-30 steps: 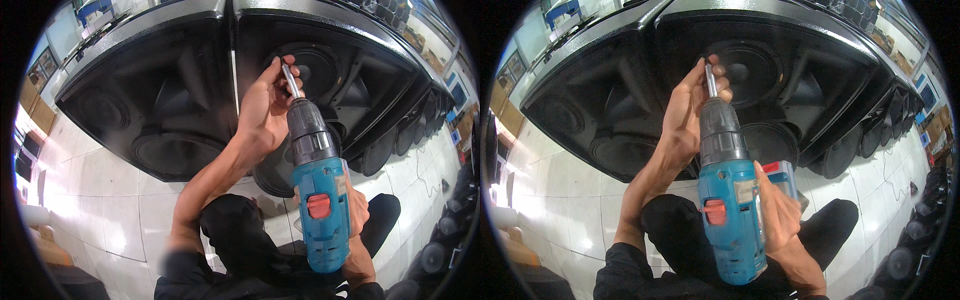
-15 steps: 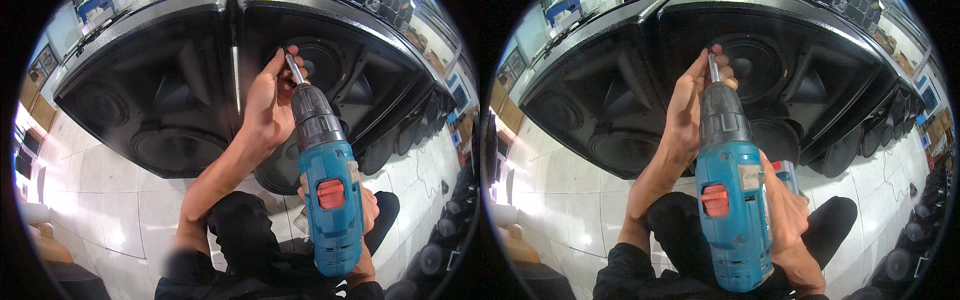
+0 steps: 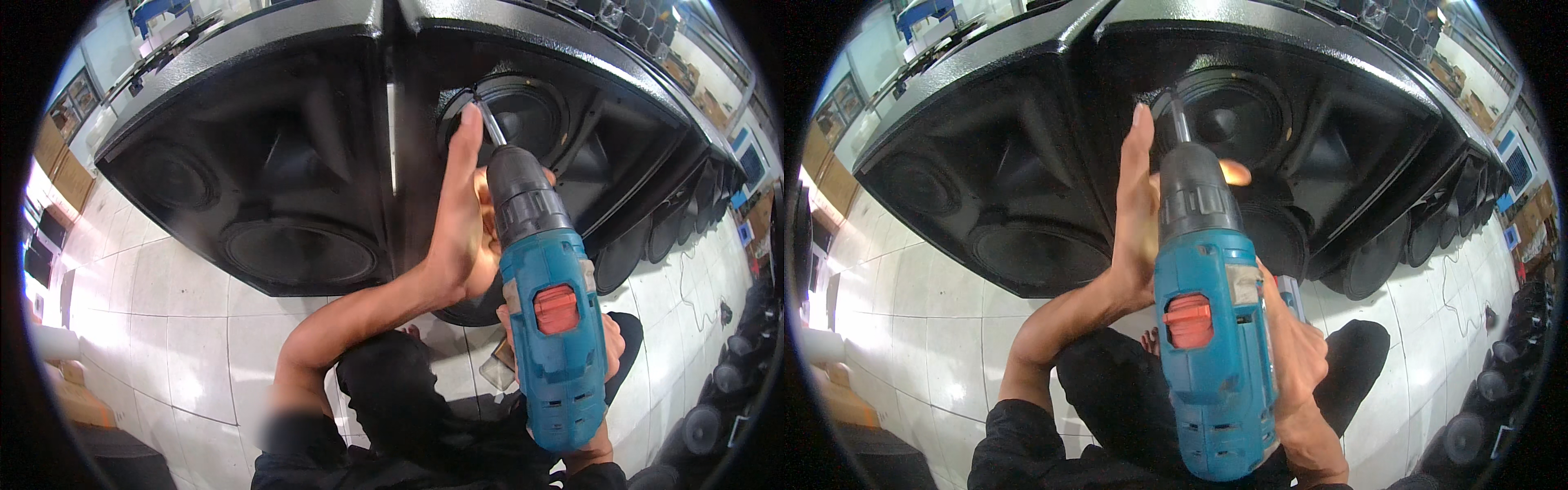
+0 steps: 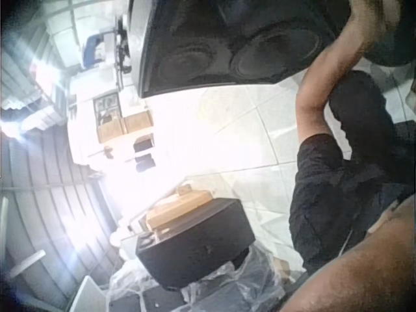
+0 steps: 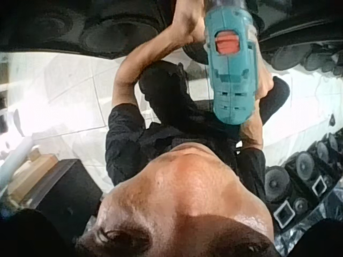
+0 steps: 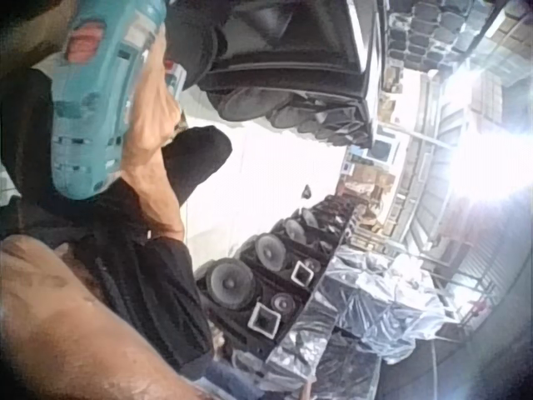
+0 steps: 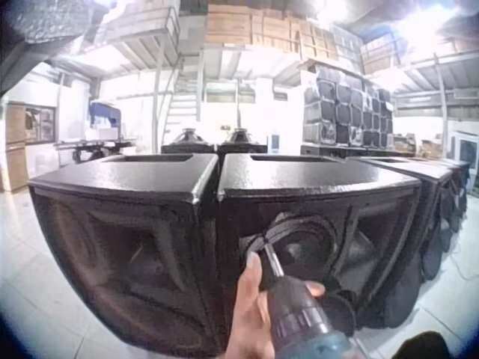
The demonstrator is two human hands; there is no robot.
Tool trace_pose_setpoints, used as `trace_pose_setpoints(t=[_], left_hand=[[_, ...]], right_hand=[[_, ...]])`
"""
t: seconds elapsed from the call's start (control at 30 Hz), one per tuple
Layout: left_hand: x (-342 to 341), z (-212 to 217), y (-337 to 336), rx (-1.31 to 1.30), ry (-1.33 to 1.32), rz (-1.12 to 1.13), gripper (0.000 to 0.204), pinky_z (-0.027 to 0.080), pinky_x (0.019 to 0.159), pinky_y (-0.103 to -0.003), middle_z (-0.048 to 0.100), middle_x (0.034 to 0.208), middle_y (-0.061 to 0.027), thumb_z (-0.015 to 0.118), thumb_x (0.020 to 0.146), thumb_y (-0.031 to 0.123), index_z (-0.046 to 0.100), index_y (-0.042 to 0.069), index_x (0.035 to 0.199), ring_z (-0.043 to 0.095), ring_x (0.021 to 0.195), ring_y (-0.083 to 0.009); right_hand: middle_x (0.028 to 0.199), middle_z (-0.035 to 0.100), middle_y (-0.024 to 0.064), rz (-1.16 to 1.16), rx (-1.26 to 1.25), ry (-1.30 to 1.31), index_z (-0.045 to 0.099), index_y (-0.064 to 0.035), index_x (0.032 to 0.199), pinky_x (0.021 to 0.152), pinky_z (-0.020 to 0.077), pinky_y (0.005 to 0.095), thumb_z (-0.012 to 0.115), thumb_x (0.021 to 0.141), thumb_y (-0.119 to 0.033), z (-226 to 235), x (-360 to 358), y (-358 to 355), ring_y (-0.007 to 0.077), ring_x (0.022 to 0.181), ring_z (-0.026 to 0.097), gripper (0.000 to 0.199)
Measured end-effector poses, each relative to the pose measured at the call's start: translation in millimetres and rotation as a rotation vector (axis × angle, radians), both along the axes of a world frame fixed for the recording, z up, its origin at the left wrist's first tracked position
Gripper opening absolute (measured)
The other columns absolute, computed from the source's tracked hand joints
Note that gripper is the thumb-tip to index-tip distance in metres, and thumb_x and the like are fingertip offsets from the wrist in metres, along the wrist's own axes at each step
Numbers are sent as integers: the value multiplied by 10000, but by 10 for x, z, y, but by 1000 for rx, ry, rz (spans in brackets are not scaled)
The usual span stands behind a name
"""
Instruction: The person uses a cordless drill to drive screws into the front of large black speaker cabinets. They repeatedly pick up screws from a small box, attach them to the drill bit, and fasten them into the speaker frames while sitting on the floor.
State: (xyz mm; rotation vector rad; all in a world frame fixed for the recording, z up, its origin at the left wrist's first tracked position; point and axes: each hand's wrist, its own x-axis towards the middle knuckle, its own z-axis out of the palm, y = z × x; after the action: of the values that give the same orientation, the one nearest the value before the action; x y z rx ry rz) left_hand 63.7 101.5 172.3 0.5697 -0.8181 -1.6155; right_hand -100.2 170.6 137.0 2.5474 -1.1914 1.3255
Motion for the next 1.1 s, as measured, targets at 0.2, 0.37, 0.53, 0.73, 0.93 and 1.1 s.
trace_pose_setpoints(t=[0.2, 0.37, 0.53, 0.73, 0.93, 1.1], left_hand=[[-91, -44, 226, 27, -181, -61, 926, 546, 637, -338, 631, 770, -96, 270, 756, 859, 610, 17, 939, 638, 680, -183], [-95, -81, 298, -23, -207, -64, 896, 539, 781, -386, 626, 934, -115, 334, 747, 850, 593, 33, 1009, 645, 824, -212], [-8, -158, 302, -24, -365, -99, 907, 525, 816, -398, 608, 964, -113, 373, 737, 844, 559, 33, 1096, 629, 889, -225], [74, -164, 284, -15, -249, -102, 937, 516, 840, -413, 584, 999, -128, 393, 722, 854, 523, 27, 1143, 614, 938, -241], [199, -237, 313, -396, -963, 463, 804, 367, 1021, -433, 443, 1272, -136, 481, 828, 663, 396, 38, 1328, 440, 1200, -281], [25, -840, 185, -749, -1328, 634, 743, 346, 1001, -412, 424, 1294, -124, 510, 849, 578, 380, 45, 1350, 407, 1203, -268]], right_hand=[[1042, 678, 190, 0, -111, -2, 529, 97, 1229, 746, 575, 288, 762, 730, -117, -66, -24, -95, 218, 859, 705, 591], [1072, 661, 216, 79, -187, -85, 528, 73, 1248, 712, 585, 336, 764, 726, -108, -28, -23, -153, 246, 845, 707, 601], [1084, 652, 229, 117, -211, -86, 515, 64, 1265, 728, 585, 360, 764, 725, -125, -1, -18, -219, 263, 842, 707, 625], [1149, 617, 250, 183, -162, -75, 485, 82, 1280, 756, 581, 375, 786, 699, -192, 45, 71, -275, 296, 865, 700, 709], [1166, 582, 306, 182, -188, -38, 466, 132, 1257, 733, 576, 383, 803, 613, -201, 219, -56, -303, 336, 928, 677, 799], [806, 603, 206, 16, -197, 64, 512, 156, 1125, 472, 507, 347, 636, 719, -91, 87, 34, -284, 251, 631, 630, 492]])
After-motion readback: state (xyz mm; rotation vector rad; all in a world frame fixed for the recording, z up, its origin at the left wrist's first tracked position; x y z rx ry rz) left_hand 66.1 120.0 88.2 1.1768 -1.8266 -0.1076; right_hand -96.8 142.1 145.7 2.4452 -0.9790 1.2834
